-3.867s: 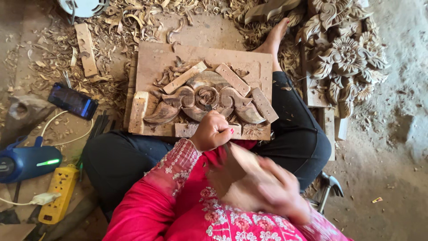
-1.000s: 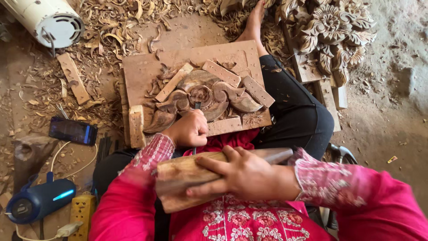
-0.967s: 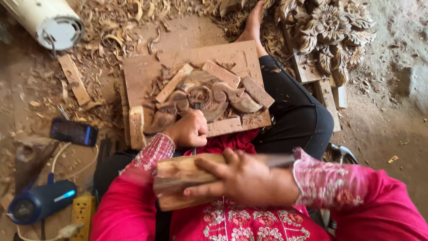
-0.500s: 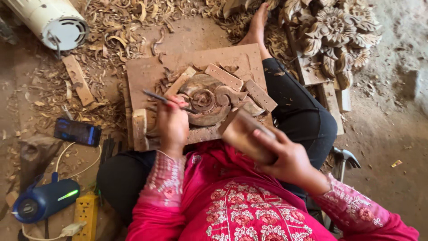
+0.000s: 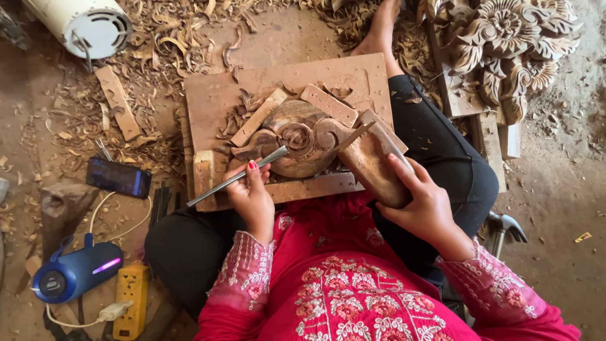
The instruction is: The person is carving a decorative floral pattern into a wooden block using a chisel and a wooden mallet. They repeatedly strike the chisel to shape the wood, creating intricate details and removing wood shavings.
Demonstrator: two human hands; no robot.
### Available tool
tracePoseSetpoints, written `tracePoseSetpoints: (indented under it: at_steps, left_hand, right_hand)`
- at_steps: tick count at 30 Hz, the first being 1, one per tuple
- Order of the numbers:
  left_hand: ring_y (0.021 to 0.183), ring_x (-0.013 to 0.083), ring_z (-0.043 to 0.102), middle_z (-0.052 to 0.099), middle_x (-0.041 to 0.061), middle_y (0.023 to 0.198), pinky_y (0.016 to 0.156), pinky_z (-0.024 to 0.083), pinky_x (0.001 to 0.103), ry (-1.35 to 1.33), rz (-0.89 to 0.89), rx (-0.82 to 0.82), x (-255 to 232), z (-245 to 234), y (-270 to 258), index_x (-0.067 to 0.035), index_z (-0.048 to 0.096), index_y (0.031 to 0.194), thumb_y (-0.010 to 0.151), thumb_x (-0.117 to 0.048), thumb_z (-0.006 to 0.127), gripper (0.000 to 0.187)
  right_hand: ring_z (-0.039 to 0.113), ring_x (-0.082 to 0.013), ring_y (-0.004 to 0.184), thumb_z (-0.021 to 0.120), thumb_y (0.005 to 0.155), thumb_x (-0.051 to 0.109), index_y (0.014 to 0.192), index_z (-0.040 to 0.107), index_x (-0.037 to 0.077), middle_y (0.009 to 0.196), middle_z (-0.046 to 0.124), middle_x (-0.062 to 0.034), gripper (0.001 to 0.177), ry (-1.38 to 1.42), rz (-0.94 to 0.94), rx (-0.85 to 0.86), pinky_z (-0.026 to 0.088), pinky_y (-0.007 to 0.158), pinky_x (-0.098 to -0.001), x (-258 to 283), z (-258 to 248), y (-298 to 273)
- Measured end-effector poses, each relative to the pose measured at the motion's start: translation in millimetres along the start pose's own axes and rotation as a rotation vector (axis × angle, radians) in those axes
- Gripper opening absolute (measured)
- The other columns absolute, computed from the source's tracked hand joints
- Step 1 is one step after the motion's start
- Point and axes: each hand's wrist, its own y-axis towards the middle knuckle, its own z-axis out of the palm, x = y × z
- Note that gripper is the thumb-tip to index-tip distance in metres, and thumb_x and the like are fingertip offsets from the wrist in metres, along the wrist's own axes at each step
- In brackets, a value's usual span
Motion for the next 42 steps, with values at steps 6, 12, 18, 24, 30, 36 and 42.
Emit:
tracePoseSetpoints:
  at_steps: [6, 12, 18, 24, 30, 36, 42]
  left_hand:
    - [0.091, 0.0168, 0.072, 0.07, 0.019, 0.116, 0.081, 0.059, 0.027, 0.14, 0.12, 0.042, -3, 6, 0, -0.001, 0.046, 0.113, 0.108, -0.009, 0.058, 0.016]
    - [0.096, 0.0197, 0.072, 0.068, 0.02, 0.116, 0.087, 0.062, 0.032, 0.166, 0.281, 0.101, 16, 15, -8, 0.0, 0.044, 0.116, 0.109, -0.007, 0.057, 0.016]
    - [0.094, 0.0205, 0.073, 0.068, 0.019, 0.114, 0.086, 0.062, 0.033, 0.294, 0.342, 0.124, 22, 22, -7, -0.001, 0.046, 0.115, 0.108, -0.008, 0.059, 0.016]
    - [0.093, 0.0213, 0.073, 0.069, 0.018, 0.111, 0.085, 0.062, 0.034, 0.35, 0.362, 0.169, 18, 31, -5, -0.001, 0.048, 0.113, 0.107, -0.008, 0.06, 0.016]
    - [0.092, 0.0221, 0.073, 0.07, 0.016, 0.109, 0.084, 0.062, 0.035, 0.378, 0.367, 0.182, 15, 33, -4, -0.002, 0.049, 0.111, 0.105, -0.008, 0.062, 0.015]
    - [0.09, 0.0229, 0.074, 0.07, 0.015, 0.106, 0.083, 0.062, 0.035, 0.394, 0.358, 0.211, 19, 38, -5, -0.002, 0.051, 0.109, 0.104, -0.008, 0.063, 0.015]
    - [0.089, 0.0237, 0.074, 0.071, 0.014, 0.103, 0.081, 0.063, 0.036, 0.409, 0.359, 0.249, 22, 45, -4, -0.003, 0.052, 0.108, 0.103, -0.009, 0.065, 0.015]
  right_hand:
    - [0.071, -0.0343, 0.11, 0.091, 0.063, 0.027, 0.145, 0.055, 0.014, 0.14, 0.06, -0.0216, 0.09, 0.034, -0.108, -0.066, 0.059, 0.089, -0.0398, 19, -15, 19]
    - [0.068, -0.0383, 0.116, 0.093, 0.066, 0.026, 0.15, 0.046, 0.005, 0.14, 0.059, -0.0265, 0.098, 0.096, -0.413, -0.057, 0.058, 0.092, -0.0407, 50, -32, 58]
    - [0.061, -0.0395, 0.132, 0.096, 0.077, 0.032, 0.156, 0.036, 0.022, 0.152, 0.049, -0.0149, 0.1, 0.212, -0.973, 0.057, 0.057, 0.104, -0.0441, 149, -33, 126]
    - [0.064, -0.0537, 0.11, 0.068, 0.051, 0.075, 0.157, 0.021, 0.045, 0.151, 0.045, -0.0001, 0.12, -0.483, -1.548, 0.07, 0.06, 0.077, -0.0565, 217, -10, 151]
    - [0.063, -0.0557, 0.108, 0.079, 0.088, 0.057, 0.16, 0.02, 0.043, 0.152, 0.047, -0.0035, 0.094, -0.66, -1.643, -0.06, 0.059, 0.08, -0.0666, 242, 5, 148]
    - [0.059, -0.057, 0.122, 0.091, 0.047, 0.053, 0.164, 0.016, 0.044, 0.165, 0.04, -0.0007, 0.139, -0.344, -1.333, 0.23, 0.057, 0.087, -0.0574, 240, 24, 146]
    - [0.058, -0.0568, 0.116, 0.08, 0.037, 0.078, 0.155, 0.014, 0.045, 0.158, 0.039, -0.002, 0.139, -0.652, -1.543, 0.299, 0.055, 0.079, -0.0626, 258, -9, 152]
